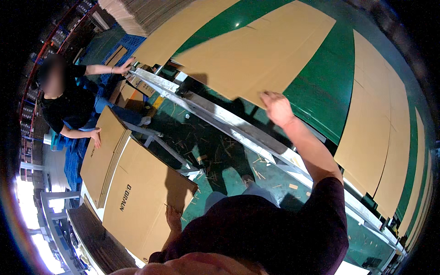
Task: The person folds flat cardboard sheets labeled 'B. BRAUN' on a conveyor belt. They repeatedly pick up sheets, fold them along pre-scored lines, and place them onto a stack. Another person is visible in the background handling similar cardboard sheets.
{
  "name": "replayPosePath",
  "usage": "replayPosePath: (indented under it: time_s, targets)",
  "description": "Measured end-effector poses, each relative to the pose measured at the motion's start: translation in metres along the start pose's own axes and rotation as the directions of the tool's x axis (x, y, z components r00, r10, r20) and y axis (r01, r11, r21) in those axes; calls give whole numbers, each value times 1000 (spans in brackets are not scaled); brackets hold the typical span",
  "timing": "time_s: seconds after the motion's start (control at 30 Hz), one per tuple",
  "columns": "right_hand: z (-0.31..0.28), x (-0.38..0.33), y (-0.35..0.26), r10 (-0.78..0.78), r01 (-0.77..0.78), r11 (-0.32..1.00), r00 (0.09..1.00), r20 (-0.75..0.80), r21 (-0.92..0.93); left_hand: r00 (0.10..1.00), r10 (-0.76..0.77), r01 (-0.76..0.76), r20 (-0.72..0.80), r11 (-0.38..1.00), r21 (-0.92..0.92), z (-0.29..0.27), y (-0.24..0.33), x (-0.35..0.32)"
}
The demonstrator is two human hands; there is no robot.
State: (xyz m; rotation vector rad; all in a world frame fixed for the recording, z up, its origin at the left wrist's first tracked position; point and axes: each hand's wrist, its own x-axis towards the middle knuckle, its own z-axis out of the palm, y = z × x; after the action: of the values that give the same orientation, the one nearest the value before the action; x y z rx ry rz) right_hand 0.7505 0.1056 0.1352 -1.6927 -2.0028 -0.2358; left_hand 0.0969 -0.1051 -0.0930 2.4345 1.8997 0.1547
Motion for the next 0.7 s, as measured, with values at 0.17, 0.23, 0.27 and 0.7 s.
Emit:
replayPosePath:
  time_s: [0.17, 0.23, 0.27, 0.7]
  targets:
    - [-203, 35, -91, -380, 187, 873, 841, -386, -450, 982, -187, 179, -16, 963, -202, -31, 27, -7]
    - [-247, 71, -70, 200, -9, 964, 681, -704, 265, 979, -204, 204, 22, 947, -249, -36, 37, -2]
    - [-269, 85, -57, 458, 106, 818, 475, -751, 565, 979, -200, 203, 35, 953, -225, -39, 38, 3]
    - [163, -135, 141, 923, -705, -251, 31, 382, 664, 868, -488, 447, 94, 684, -577, -6, 24, -5]
